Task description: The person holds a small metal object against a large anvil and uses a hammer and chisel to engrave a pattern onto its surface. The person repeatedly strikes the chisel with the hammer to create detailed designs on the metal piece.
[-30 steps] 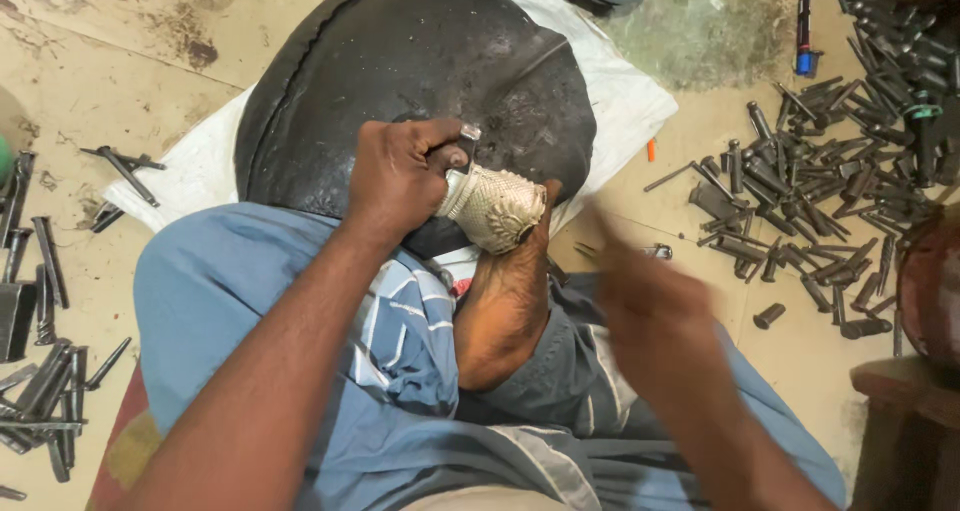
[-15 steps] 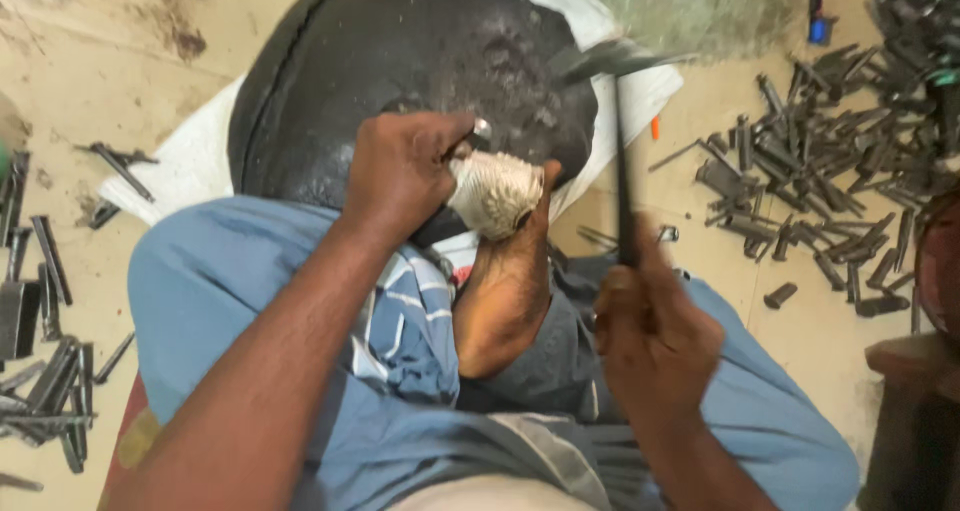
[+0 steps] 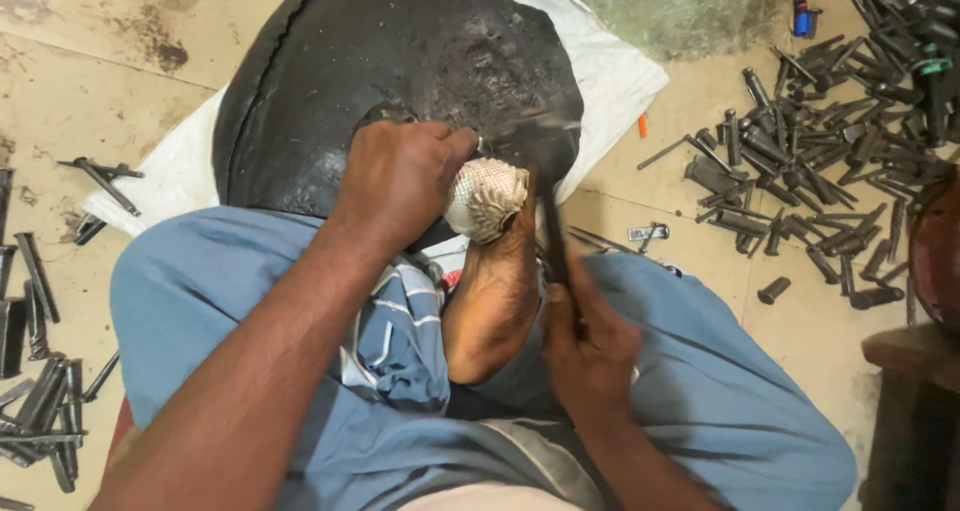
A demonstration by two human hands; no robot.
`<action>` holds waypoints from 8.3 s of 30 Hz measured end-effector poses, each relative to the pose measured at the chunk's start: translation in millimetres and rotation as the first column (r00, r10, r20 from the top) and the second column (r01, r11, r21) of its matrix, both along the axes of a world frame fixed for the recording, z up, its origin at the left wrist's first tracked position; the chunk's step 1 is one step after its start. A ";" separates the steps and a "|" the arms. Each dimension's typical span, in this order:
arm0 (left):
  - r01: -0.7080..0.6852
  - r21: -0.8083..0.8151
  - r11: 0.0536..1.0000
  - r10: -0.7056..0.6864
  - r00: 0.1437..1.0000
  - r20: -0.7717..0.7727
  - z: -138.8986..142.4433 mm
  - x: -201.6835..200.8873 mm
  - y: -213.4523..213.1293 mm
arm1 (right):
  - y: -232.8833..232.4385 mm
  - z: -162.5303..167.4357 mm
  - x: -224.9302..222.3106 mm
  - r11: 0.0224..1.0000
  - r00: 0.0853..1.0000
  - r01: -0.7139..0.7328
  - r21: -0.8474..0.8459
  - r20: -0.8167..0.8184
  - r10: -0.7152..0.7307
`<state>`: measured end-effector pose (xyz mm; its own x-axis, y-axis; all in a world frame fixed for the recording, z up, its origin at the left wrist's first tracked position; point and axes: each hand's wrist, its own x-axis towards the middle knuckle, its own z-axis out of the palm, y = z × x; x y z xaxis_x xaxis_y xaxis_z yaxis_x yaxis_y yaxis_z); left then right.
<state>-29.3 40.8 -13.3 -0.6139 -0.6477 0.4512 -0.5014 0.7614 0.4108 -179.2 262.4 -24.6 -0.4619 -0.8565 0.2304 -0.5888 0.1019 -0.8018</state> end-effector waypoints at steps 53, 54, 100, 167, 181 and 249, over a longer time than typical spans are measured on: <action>-0.153 0.646 0.748 0.400 0.880 -0.255 -14.4 9.2 -50.0 | -68.4 112.3 -51.7 0.941 0.995 0.030 0.336 0.081 -0.061; -0.161 0.656 0.737 0.395 0.891 -0.225 -14.5 8.6 -51.2 | -70.9 113.7 -54.8 0.941 0.996 0.023 0.338 0.078 -0.052; -0.068 0.506 0.860 0.200 0.957 -0.211 -8.5 0.6 -46.3 | -90.7 95.9 -60.0 0.936 0.943 -0.257 0.240 -0.151 0.297; -0.141 0.650 0.747 0.325 0.930 -0.171 -15.9 8.1 -62.6 | -113.7 124.3 -73.5 0.943 0.991 -0.125 0.307 -0.008 0.134; -0.158 0.591 0.791 0.301 0.942 -0.150 -10.2 8.2 -59.8 | -112.6 121.6 -111.0 0.932 0.946 -0.174 0.317 -0.210 0.248; -0.225 0.677 0.701 0.388 0.917 -0.098 -22.1 10.5 -64.7 | -67.4 53.4 -46.7 0.896 0.937 -0.047 0.441 0.330 -0.113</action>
